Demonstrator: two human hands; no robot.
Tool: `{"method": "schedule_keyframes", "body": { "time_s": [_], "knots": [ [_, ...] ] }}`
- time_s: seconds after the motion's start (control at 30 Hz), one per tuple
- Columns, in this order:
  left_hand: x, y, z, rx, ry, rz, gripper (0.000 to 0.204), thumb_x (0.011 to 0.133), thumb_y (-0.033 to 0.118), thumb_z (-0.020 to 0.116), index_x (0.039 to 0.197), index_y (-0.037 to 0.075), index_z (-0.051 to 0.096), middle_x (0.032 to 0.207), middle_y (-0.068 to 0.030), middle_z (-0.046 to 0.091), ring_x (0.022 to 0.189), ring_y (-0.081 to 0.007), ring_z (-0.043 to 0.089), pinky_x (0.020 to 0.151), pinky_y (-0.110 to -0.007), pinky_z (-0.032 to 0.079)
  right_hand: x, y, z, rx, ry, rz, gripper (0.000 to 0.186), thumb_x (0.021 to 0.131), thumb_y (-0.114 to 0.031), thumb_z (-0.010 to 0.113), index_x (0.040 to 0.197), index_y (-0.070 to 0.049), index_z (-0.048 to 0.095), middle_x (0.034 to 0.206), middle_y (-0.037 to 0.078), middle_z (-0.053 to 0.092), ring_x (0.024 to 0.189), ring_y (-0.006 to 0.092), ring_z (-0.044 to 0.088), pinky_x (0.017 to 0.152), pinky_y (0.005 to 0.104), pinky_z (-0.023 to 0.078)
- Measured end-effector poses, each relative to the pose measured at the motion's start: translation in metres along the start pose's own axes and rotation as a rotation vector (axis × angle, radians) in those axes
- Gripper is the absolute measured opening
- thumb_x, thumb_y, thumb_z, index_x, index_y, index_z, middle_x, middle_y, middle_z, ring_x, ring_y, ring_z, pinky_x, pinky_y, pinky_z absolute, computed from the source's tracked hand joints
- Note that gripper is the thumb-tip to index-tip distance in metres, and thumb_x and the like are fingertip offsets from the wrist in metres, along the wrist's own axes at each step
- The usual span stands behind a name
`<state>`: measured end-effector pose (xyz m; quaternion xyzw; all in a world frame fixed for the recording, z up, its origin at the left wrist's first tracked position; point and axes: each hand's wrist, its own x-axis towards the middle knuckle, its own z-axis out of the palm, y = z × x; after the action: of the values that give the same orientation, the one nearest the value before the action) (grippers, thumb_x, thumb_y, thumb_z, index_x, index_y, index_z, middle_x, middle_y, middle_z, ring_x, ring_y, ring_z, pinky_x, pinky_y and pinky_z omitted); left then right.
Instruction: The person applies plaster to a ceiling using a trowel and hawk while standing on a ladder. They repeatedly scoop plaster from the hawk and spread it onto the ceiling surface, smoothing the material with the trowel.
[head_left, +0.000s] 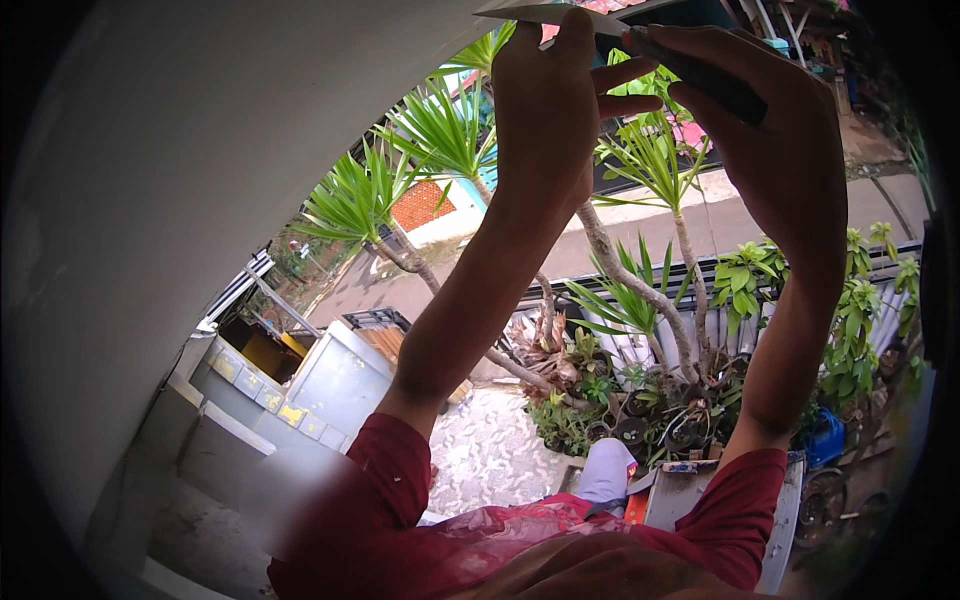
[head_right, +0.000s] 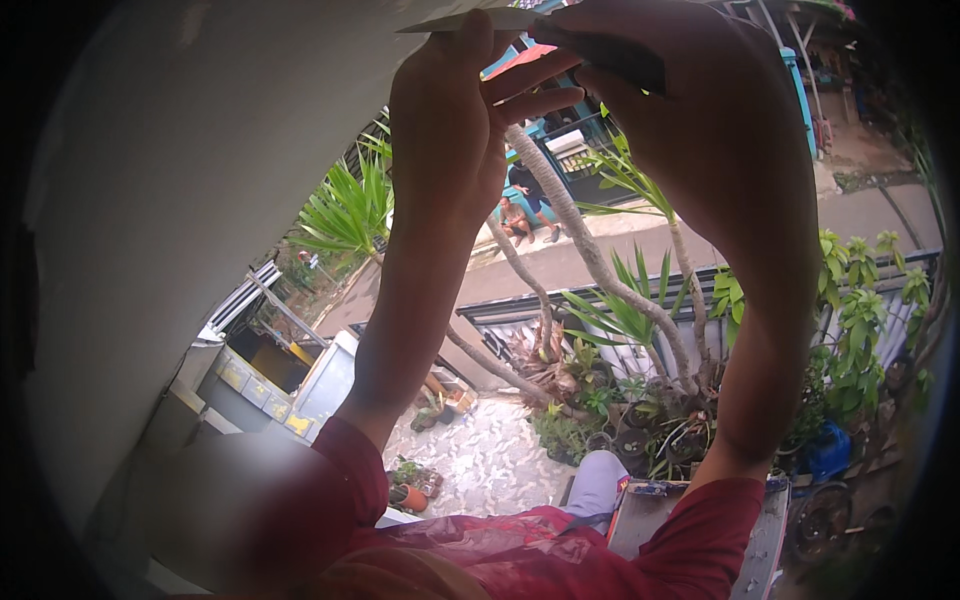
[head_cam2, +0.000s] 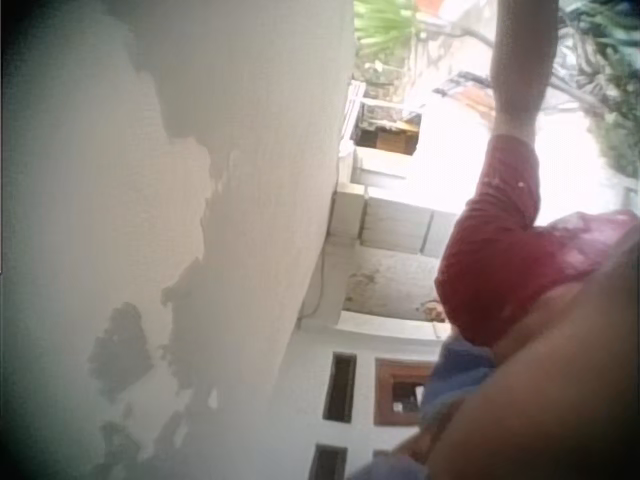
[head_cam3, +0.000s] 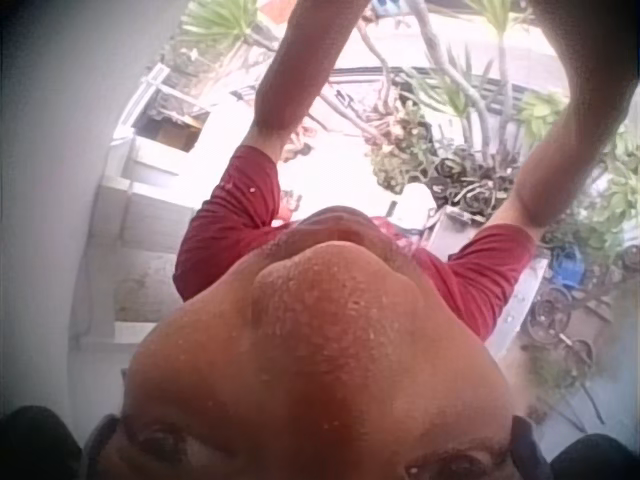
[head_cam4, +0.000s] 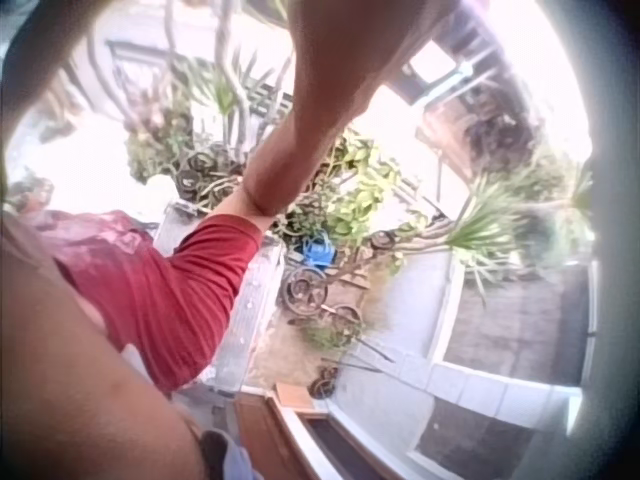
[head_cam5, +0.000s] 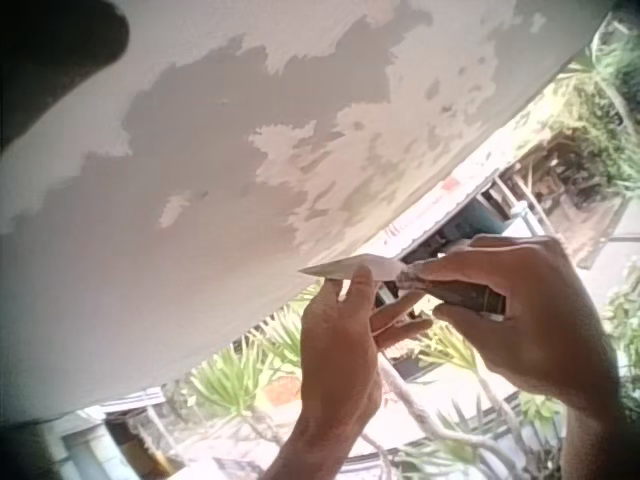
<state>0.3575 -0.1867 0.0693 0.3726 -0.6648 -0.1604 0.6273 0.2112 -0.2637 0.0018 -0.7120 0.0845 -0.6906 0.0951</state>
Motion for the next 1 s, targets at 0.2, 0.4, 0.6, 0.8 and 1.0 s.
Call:
{"method": "schedule_keyframes", "body": {
  "time_s": [0.2,0.4,0.6,0.8,1.0],
  "knots": [
    [-0.002,0.032,0.010,-0.027,-0.049,0.095,0.036,0.108,0.019,0.053,0.129,-0.010,0.047,0.125,-0.0224,0.059,0.119,-0.0311,0.065,0.095,-0.041,0.062,0.004,0.026,-0.011,0.143,0.073,0.038,0.035,0.097,-0.009,0.069,0.132,-0.013,0.071,0.127,0.008,0.072,0.117,0.0185,0.069,0.098,0.0337,0.057],
    [0.014,0.022,0.026,-0.134,0.014,0.106,0.034,0.106,0.015,0.057,0.132,-0.004,0.048,0.132,-0.0167,0.056,0.121,-0.0238,0.059,0.104,-0.039,0.054,0.028,0.035,-0.035,-0.185,0.123,-0.132,0.032,0.096,-0.011,0.071,0.128,-0.012,0.072,0.120,0.009,0.075,0.112,0.0185,0.071,0.097,0.0333,0.055],
    [0.023,-0.007,0.003,-0.107,-0.143,0.321,0.040,0.105,0.010,0.057,0.140,-0.001,0.043,0.138,-0.0135,0.053,0.122,-0.0192,0.057,0.100,-0.038,0.053,0.031,0.040,-0.017,-0.109,0.129,-0.090,0.032,0.093,-0.011,0.074,0.126,-0.011,0.073,0.115,0.008,0.076,0.107,0.0162,0.072,0.094,0.0332,0.056],
    [0.025,-0.023,0.023,-0.255,0.004,0.414,0.025,0.104,0.012,0.056,0.123,-0.004,0.055,0.110,-0.0132,0.063,0.102,-0.0236,0.069,0.092,-0.041,0.060,0.053,0.058,-0.029,-0.070,0.101,-0.287,0.024,0.093,-0.014,0.073,0.116,-0.008,0.073,0.102,0.010,0.075,0.090,0.0193,0.072,0.080,0.0336,0.056],
    [0.017,-0.024,-0.008,-0.176,0.039,0.302,0.042,0.097,-0.001,0.062,0.136,-0.001,0.048,0.132,-0.0098,0.054,0.124,-0.0195,0.059,0.113,-0.041,0.049,0.066,0.034,0.010,-0.265,0.025,-0.261,0.029,0.095,-0.022,0.073,0.123,-0.014,0.074,0.109,0.006,0.078,0.096,0.0178,0.075,0.085,0.0313,0.058]
  ]
}}
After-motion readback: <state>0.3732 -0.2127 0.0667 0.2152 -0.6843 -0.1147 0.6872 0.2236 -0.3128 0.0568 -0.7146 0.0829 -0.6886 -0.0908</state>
